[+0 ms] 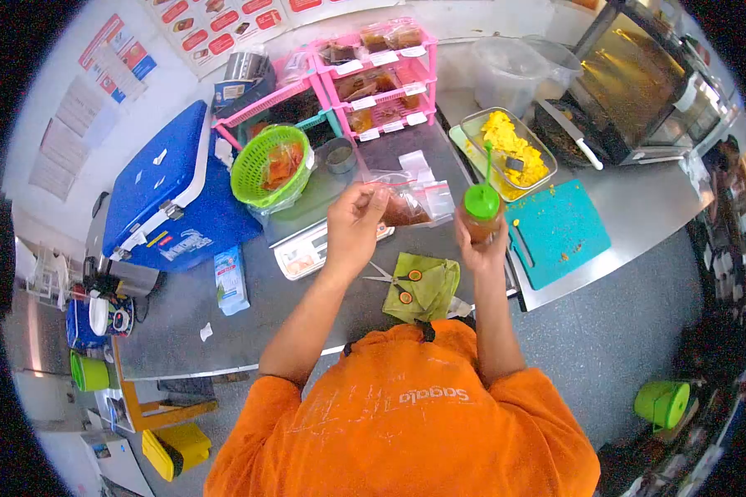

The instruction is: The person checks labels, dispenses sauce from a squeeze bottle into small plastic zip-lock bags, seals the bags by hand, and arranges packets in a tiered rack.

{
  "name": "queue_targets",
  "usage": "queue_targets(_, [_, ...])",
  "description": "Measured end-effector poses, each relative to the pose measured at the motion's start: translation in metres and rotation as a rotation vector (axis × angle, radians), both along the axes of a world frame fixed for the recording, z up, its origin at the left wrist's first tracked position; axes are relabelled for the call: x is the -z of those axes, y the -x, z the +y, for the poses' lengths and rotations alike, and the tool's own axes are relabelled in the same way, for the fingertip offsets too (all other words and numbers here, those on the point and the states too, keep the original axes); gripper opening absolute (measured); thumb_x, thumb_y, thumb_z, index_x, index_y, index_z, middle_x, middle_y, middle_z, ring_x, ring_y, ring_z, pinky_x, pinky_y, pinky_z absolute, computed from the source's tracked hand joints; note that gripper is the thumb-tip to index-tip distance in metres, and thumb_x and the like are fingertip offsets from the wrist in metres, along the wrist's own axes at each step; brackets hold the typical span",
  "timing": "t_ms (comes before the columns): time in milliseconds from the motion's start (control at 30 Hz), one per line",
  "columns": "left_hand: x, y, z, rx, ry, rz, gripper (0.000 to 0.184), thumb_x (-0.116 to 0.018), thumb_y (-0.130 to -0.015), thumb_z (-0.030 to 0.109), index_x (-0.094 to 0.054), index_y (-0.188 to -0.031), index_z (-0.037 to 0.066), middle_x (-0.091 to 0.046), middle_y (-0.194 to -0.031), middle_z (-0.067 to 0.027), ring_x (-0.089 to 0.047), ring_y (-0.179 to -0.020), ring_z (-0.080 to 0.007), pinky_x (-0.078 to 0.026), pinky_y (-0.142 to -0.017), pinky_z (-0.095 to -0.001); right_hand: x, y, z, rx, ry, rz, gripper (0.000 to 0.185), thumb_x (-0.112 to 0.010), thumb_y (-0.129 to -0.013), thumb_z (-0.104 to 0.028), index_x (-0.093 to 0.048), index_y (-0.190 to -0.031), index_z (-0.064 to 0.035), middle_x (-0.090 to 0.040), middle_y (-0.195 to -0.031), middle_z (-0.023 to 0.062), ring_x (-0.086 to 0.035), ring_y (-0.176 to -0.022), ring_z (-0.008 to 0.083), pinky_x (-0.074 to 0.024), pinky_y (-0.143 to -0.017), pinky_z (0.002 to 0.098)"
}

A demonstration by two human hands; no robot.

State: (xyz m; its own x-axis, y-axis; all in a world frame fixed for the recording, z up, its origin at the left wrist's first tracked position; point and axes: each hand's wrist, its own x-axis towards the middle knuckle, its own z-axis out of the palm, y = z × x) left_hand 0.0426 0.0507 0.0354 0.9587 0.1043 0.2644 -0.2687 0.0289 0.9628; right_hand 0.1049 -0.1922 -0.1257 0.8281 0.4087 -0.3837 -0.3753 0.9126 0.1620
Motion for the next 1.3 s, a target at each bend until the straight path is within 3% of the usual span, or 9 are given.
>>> queue_targets(167, [-0.002, 0.002, -0.004, 0.007, 0.161, -0.007, 0.017, -0.054, -0.100, 0.014, -0.054, -0.112, 0.001, -0.069, -0.092, -0.0096, -0.064, -0.080, -0.0114, -0.048, -0.072, -0.0253, 0.078, 0.023, -0.034, 0.086, -0.197, 0.016, 0.066, -0.064, -0.082, -0.053, -0.055, -0.123, -0.0027, -0.052, -0.125, 0.0207, -0.054, -0.116, 0.0350, -0.0539, -0.096, 0.0453])
queue_targets(367, [0.007, 0.008, 0.000, 0.011, 0.152, 0.083, 0.018, -0.050, -0.102, 0.017, -0.048, -0.112, 0.002, -0.067, -0.094, -0.0090, -0.061, -0.083, -0.0106, -0.046, -0.071, -0.0260, 0.025, 0.061, 0.007, 0.258, -0.010, 0.185, 0.077, -0.058, -0.088, -0.054, -0.034, -0.141, -0.0032, -0.045, -0.133, 0.0183, -0.052, -0.119, 0.0369, -0.0496, -0.099, 0.0484])
queue_targets(433, [0.014, 0.013, -0.001, 0.003, 0.098, 0.039, 0.019, -0.048, -0.103, 0.019, -0.049, -0.111, 0.002, -0.066, -0.092, -0.0076, -0.059, -0.083, -0.0102, -0.046, -0.074, -0.0255, -0.024, 0.086, 0.040, -0.022, 0.712, 0.094, 0.063, -0.064, -0.091, -0.040, -0.043, -0.138, -0.0032, -0.051, -0.131, 0.0138, -0.053, -0.120, 0.0308, -0.0504, -0.095, 0.0414])
queue_targets(467, [0.011, 0.017, -0.002, -0.035, 0.029, 0.061, 0.018, -0.049, -0.103, 0.018, -0.050, -0.108, 0.002, -0.064, -0.091, -0.0067, -0.058, -0.083, -0.0100, -0.046, -0.075, -0.0255, -0.050, 0.089, 0.052, -0.020, 0.716, 0.110, 0.063, -0.064, -0.091, -0.040, -0.043, -0.138, -0.0032, -0.051, -0.131, 0.0138, -0.053, -0.120, 0.0308, -0.0504, -0.095, 0.0414])
queue_targets(533, [0.013, 0.024, -0.006, -0.045, 0.019, 0.059, 0.017, -0.049, -0.103, 0.018, -0.051, -0.106, 0.002, -0.064, -0.091, -0.0064, -0.058, -0.083, -0.0099, -0.046, -0.076, -0.0255, -0.096, 0.079, 0.069, 0.196, 1.420, -0.839, 0.037, -0.066, -0.092, -0.018, -0.057, -0.122, 0.0008, -0.062, -0.116, 0.0099, -0.061, -0.107, 0.0221, -0.0502, -0.084, 0.0289])
queue_targets(733, [0.014, 0.033, -0.006, -0.087, 0.066, -0.046, 0.013, -0.052, -0.101, 0.014, -0.054, -0.101, 0.000, -0.061, -0.094, -0.0056, -0.057, -0.086, -0.0097, -0.046, -0.077, -0.0252, -0.139, 0.070, 0.084, 0.205, 1.444, -0.995, 0.009, -0.065, -0.090, -0.001, -0.067, -0.098, 0.0024, -0.065, -0.100, 0.0074, -0.061, -0.087, 0.0121, -0.0493, -0.081, 0.0270])
queue_targets(1033, [0.018, 0.043, -0.008, -0.156, 0.084, -0.139, 0.018, -0.053, -0.100, 0.014, -0.055, -0.107, -0.003, -0.064, -0.101, -0.0104, -0.062, -0.094, -0.0148, -0.049, -0.088, -0.0302, -0.167, 0.079, 0.097, 0.110, 1.248, -0.923, 0.015, -0.066, -0.091, -0.009, -0.064, -0.101, 0.0019, -0.067, -0.092, 0.0046, -0.064, -0.087, 0.0118, -0.0515, -0.079, 0.0264])
queue_targets(1133, [0.009, 0.047, -0.011, -0.154, 0.090, -0.115, 0.012, -0.058, -0.097, 0.009, -0.057, -0.101, -0.002, -0.062, -0.093, -0.0065, -0.058, -0.086, -0.0109, -0.048, -0.076, -0.0259, -0.151, 0.075, 0.095, 0.067, 1.331, -0.975, 0.014, -0.067, -0.091, -0.010, -0.065, -0.099, 0.0012, -0.067, -0.093, 0.0049, -0.064, -0.088, 0.0121, -0.0519, -0.078, 0.0262])
queue_targets(1300, [0.030, 0.037, -0.005, -0.117, -0.094, -0.159, 0.010, -0.061, -0.093, 0.006, -0.060, -0.099, -0.002, -0.063, -0.093, -0.0083, -0.061, -0.088, -0.0150, -0.048, -0.079, -0.0284, -0.139, 0.070, 0.096, 0.115, 1.435, -1.023, 0.011, -0.067, -0.089, -0.008, -0.066, -0.096, 0.0004, -0.067, -0.091, 0.0059, -0.064, -0.086, 0.0120, -0.0516, -0.078, 0.0266])
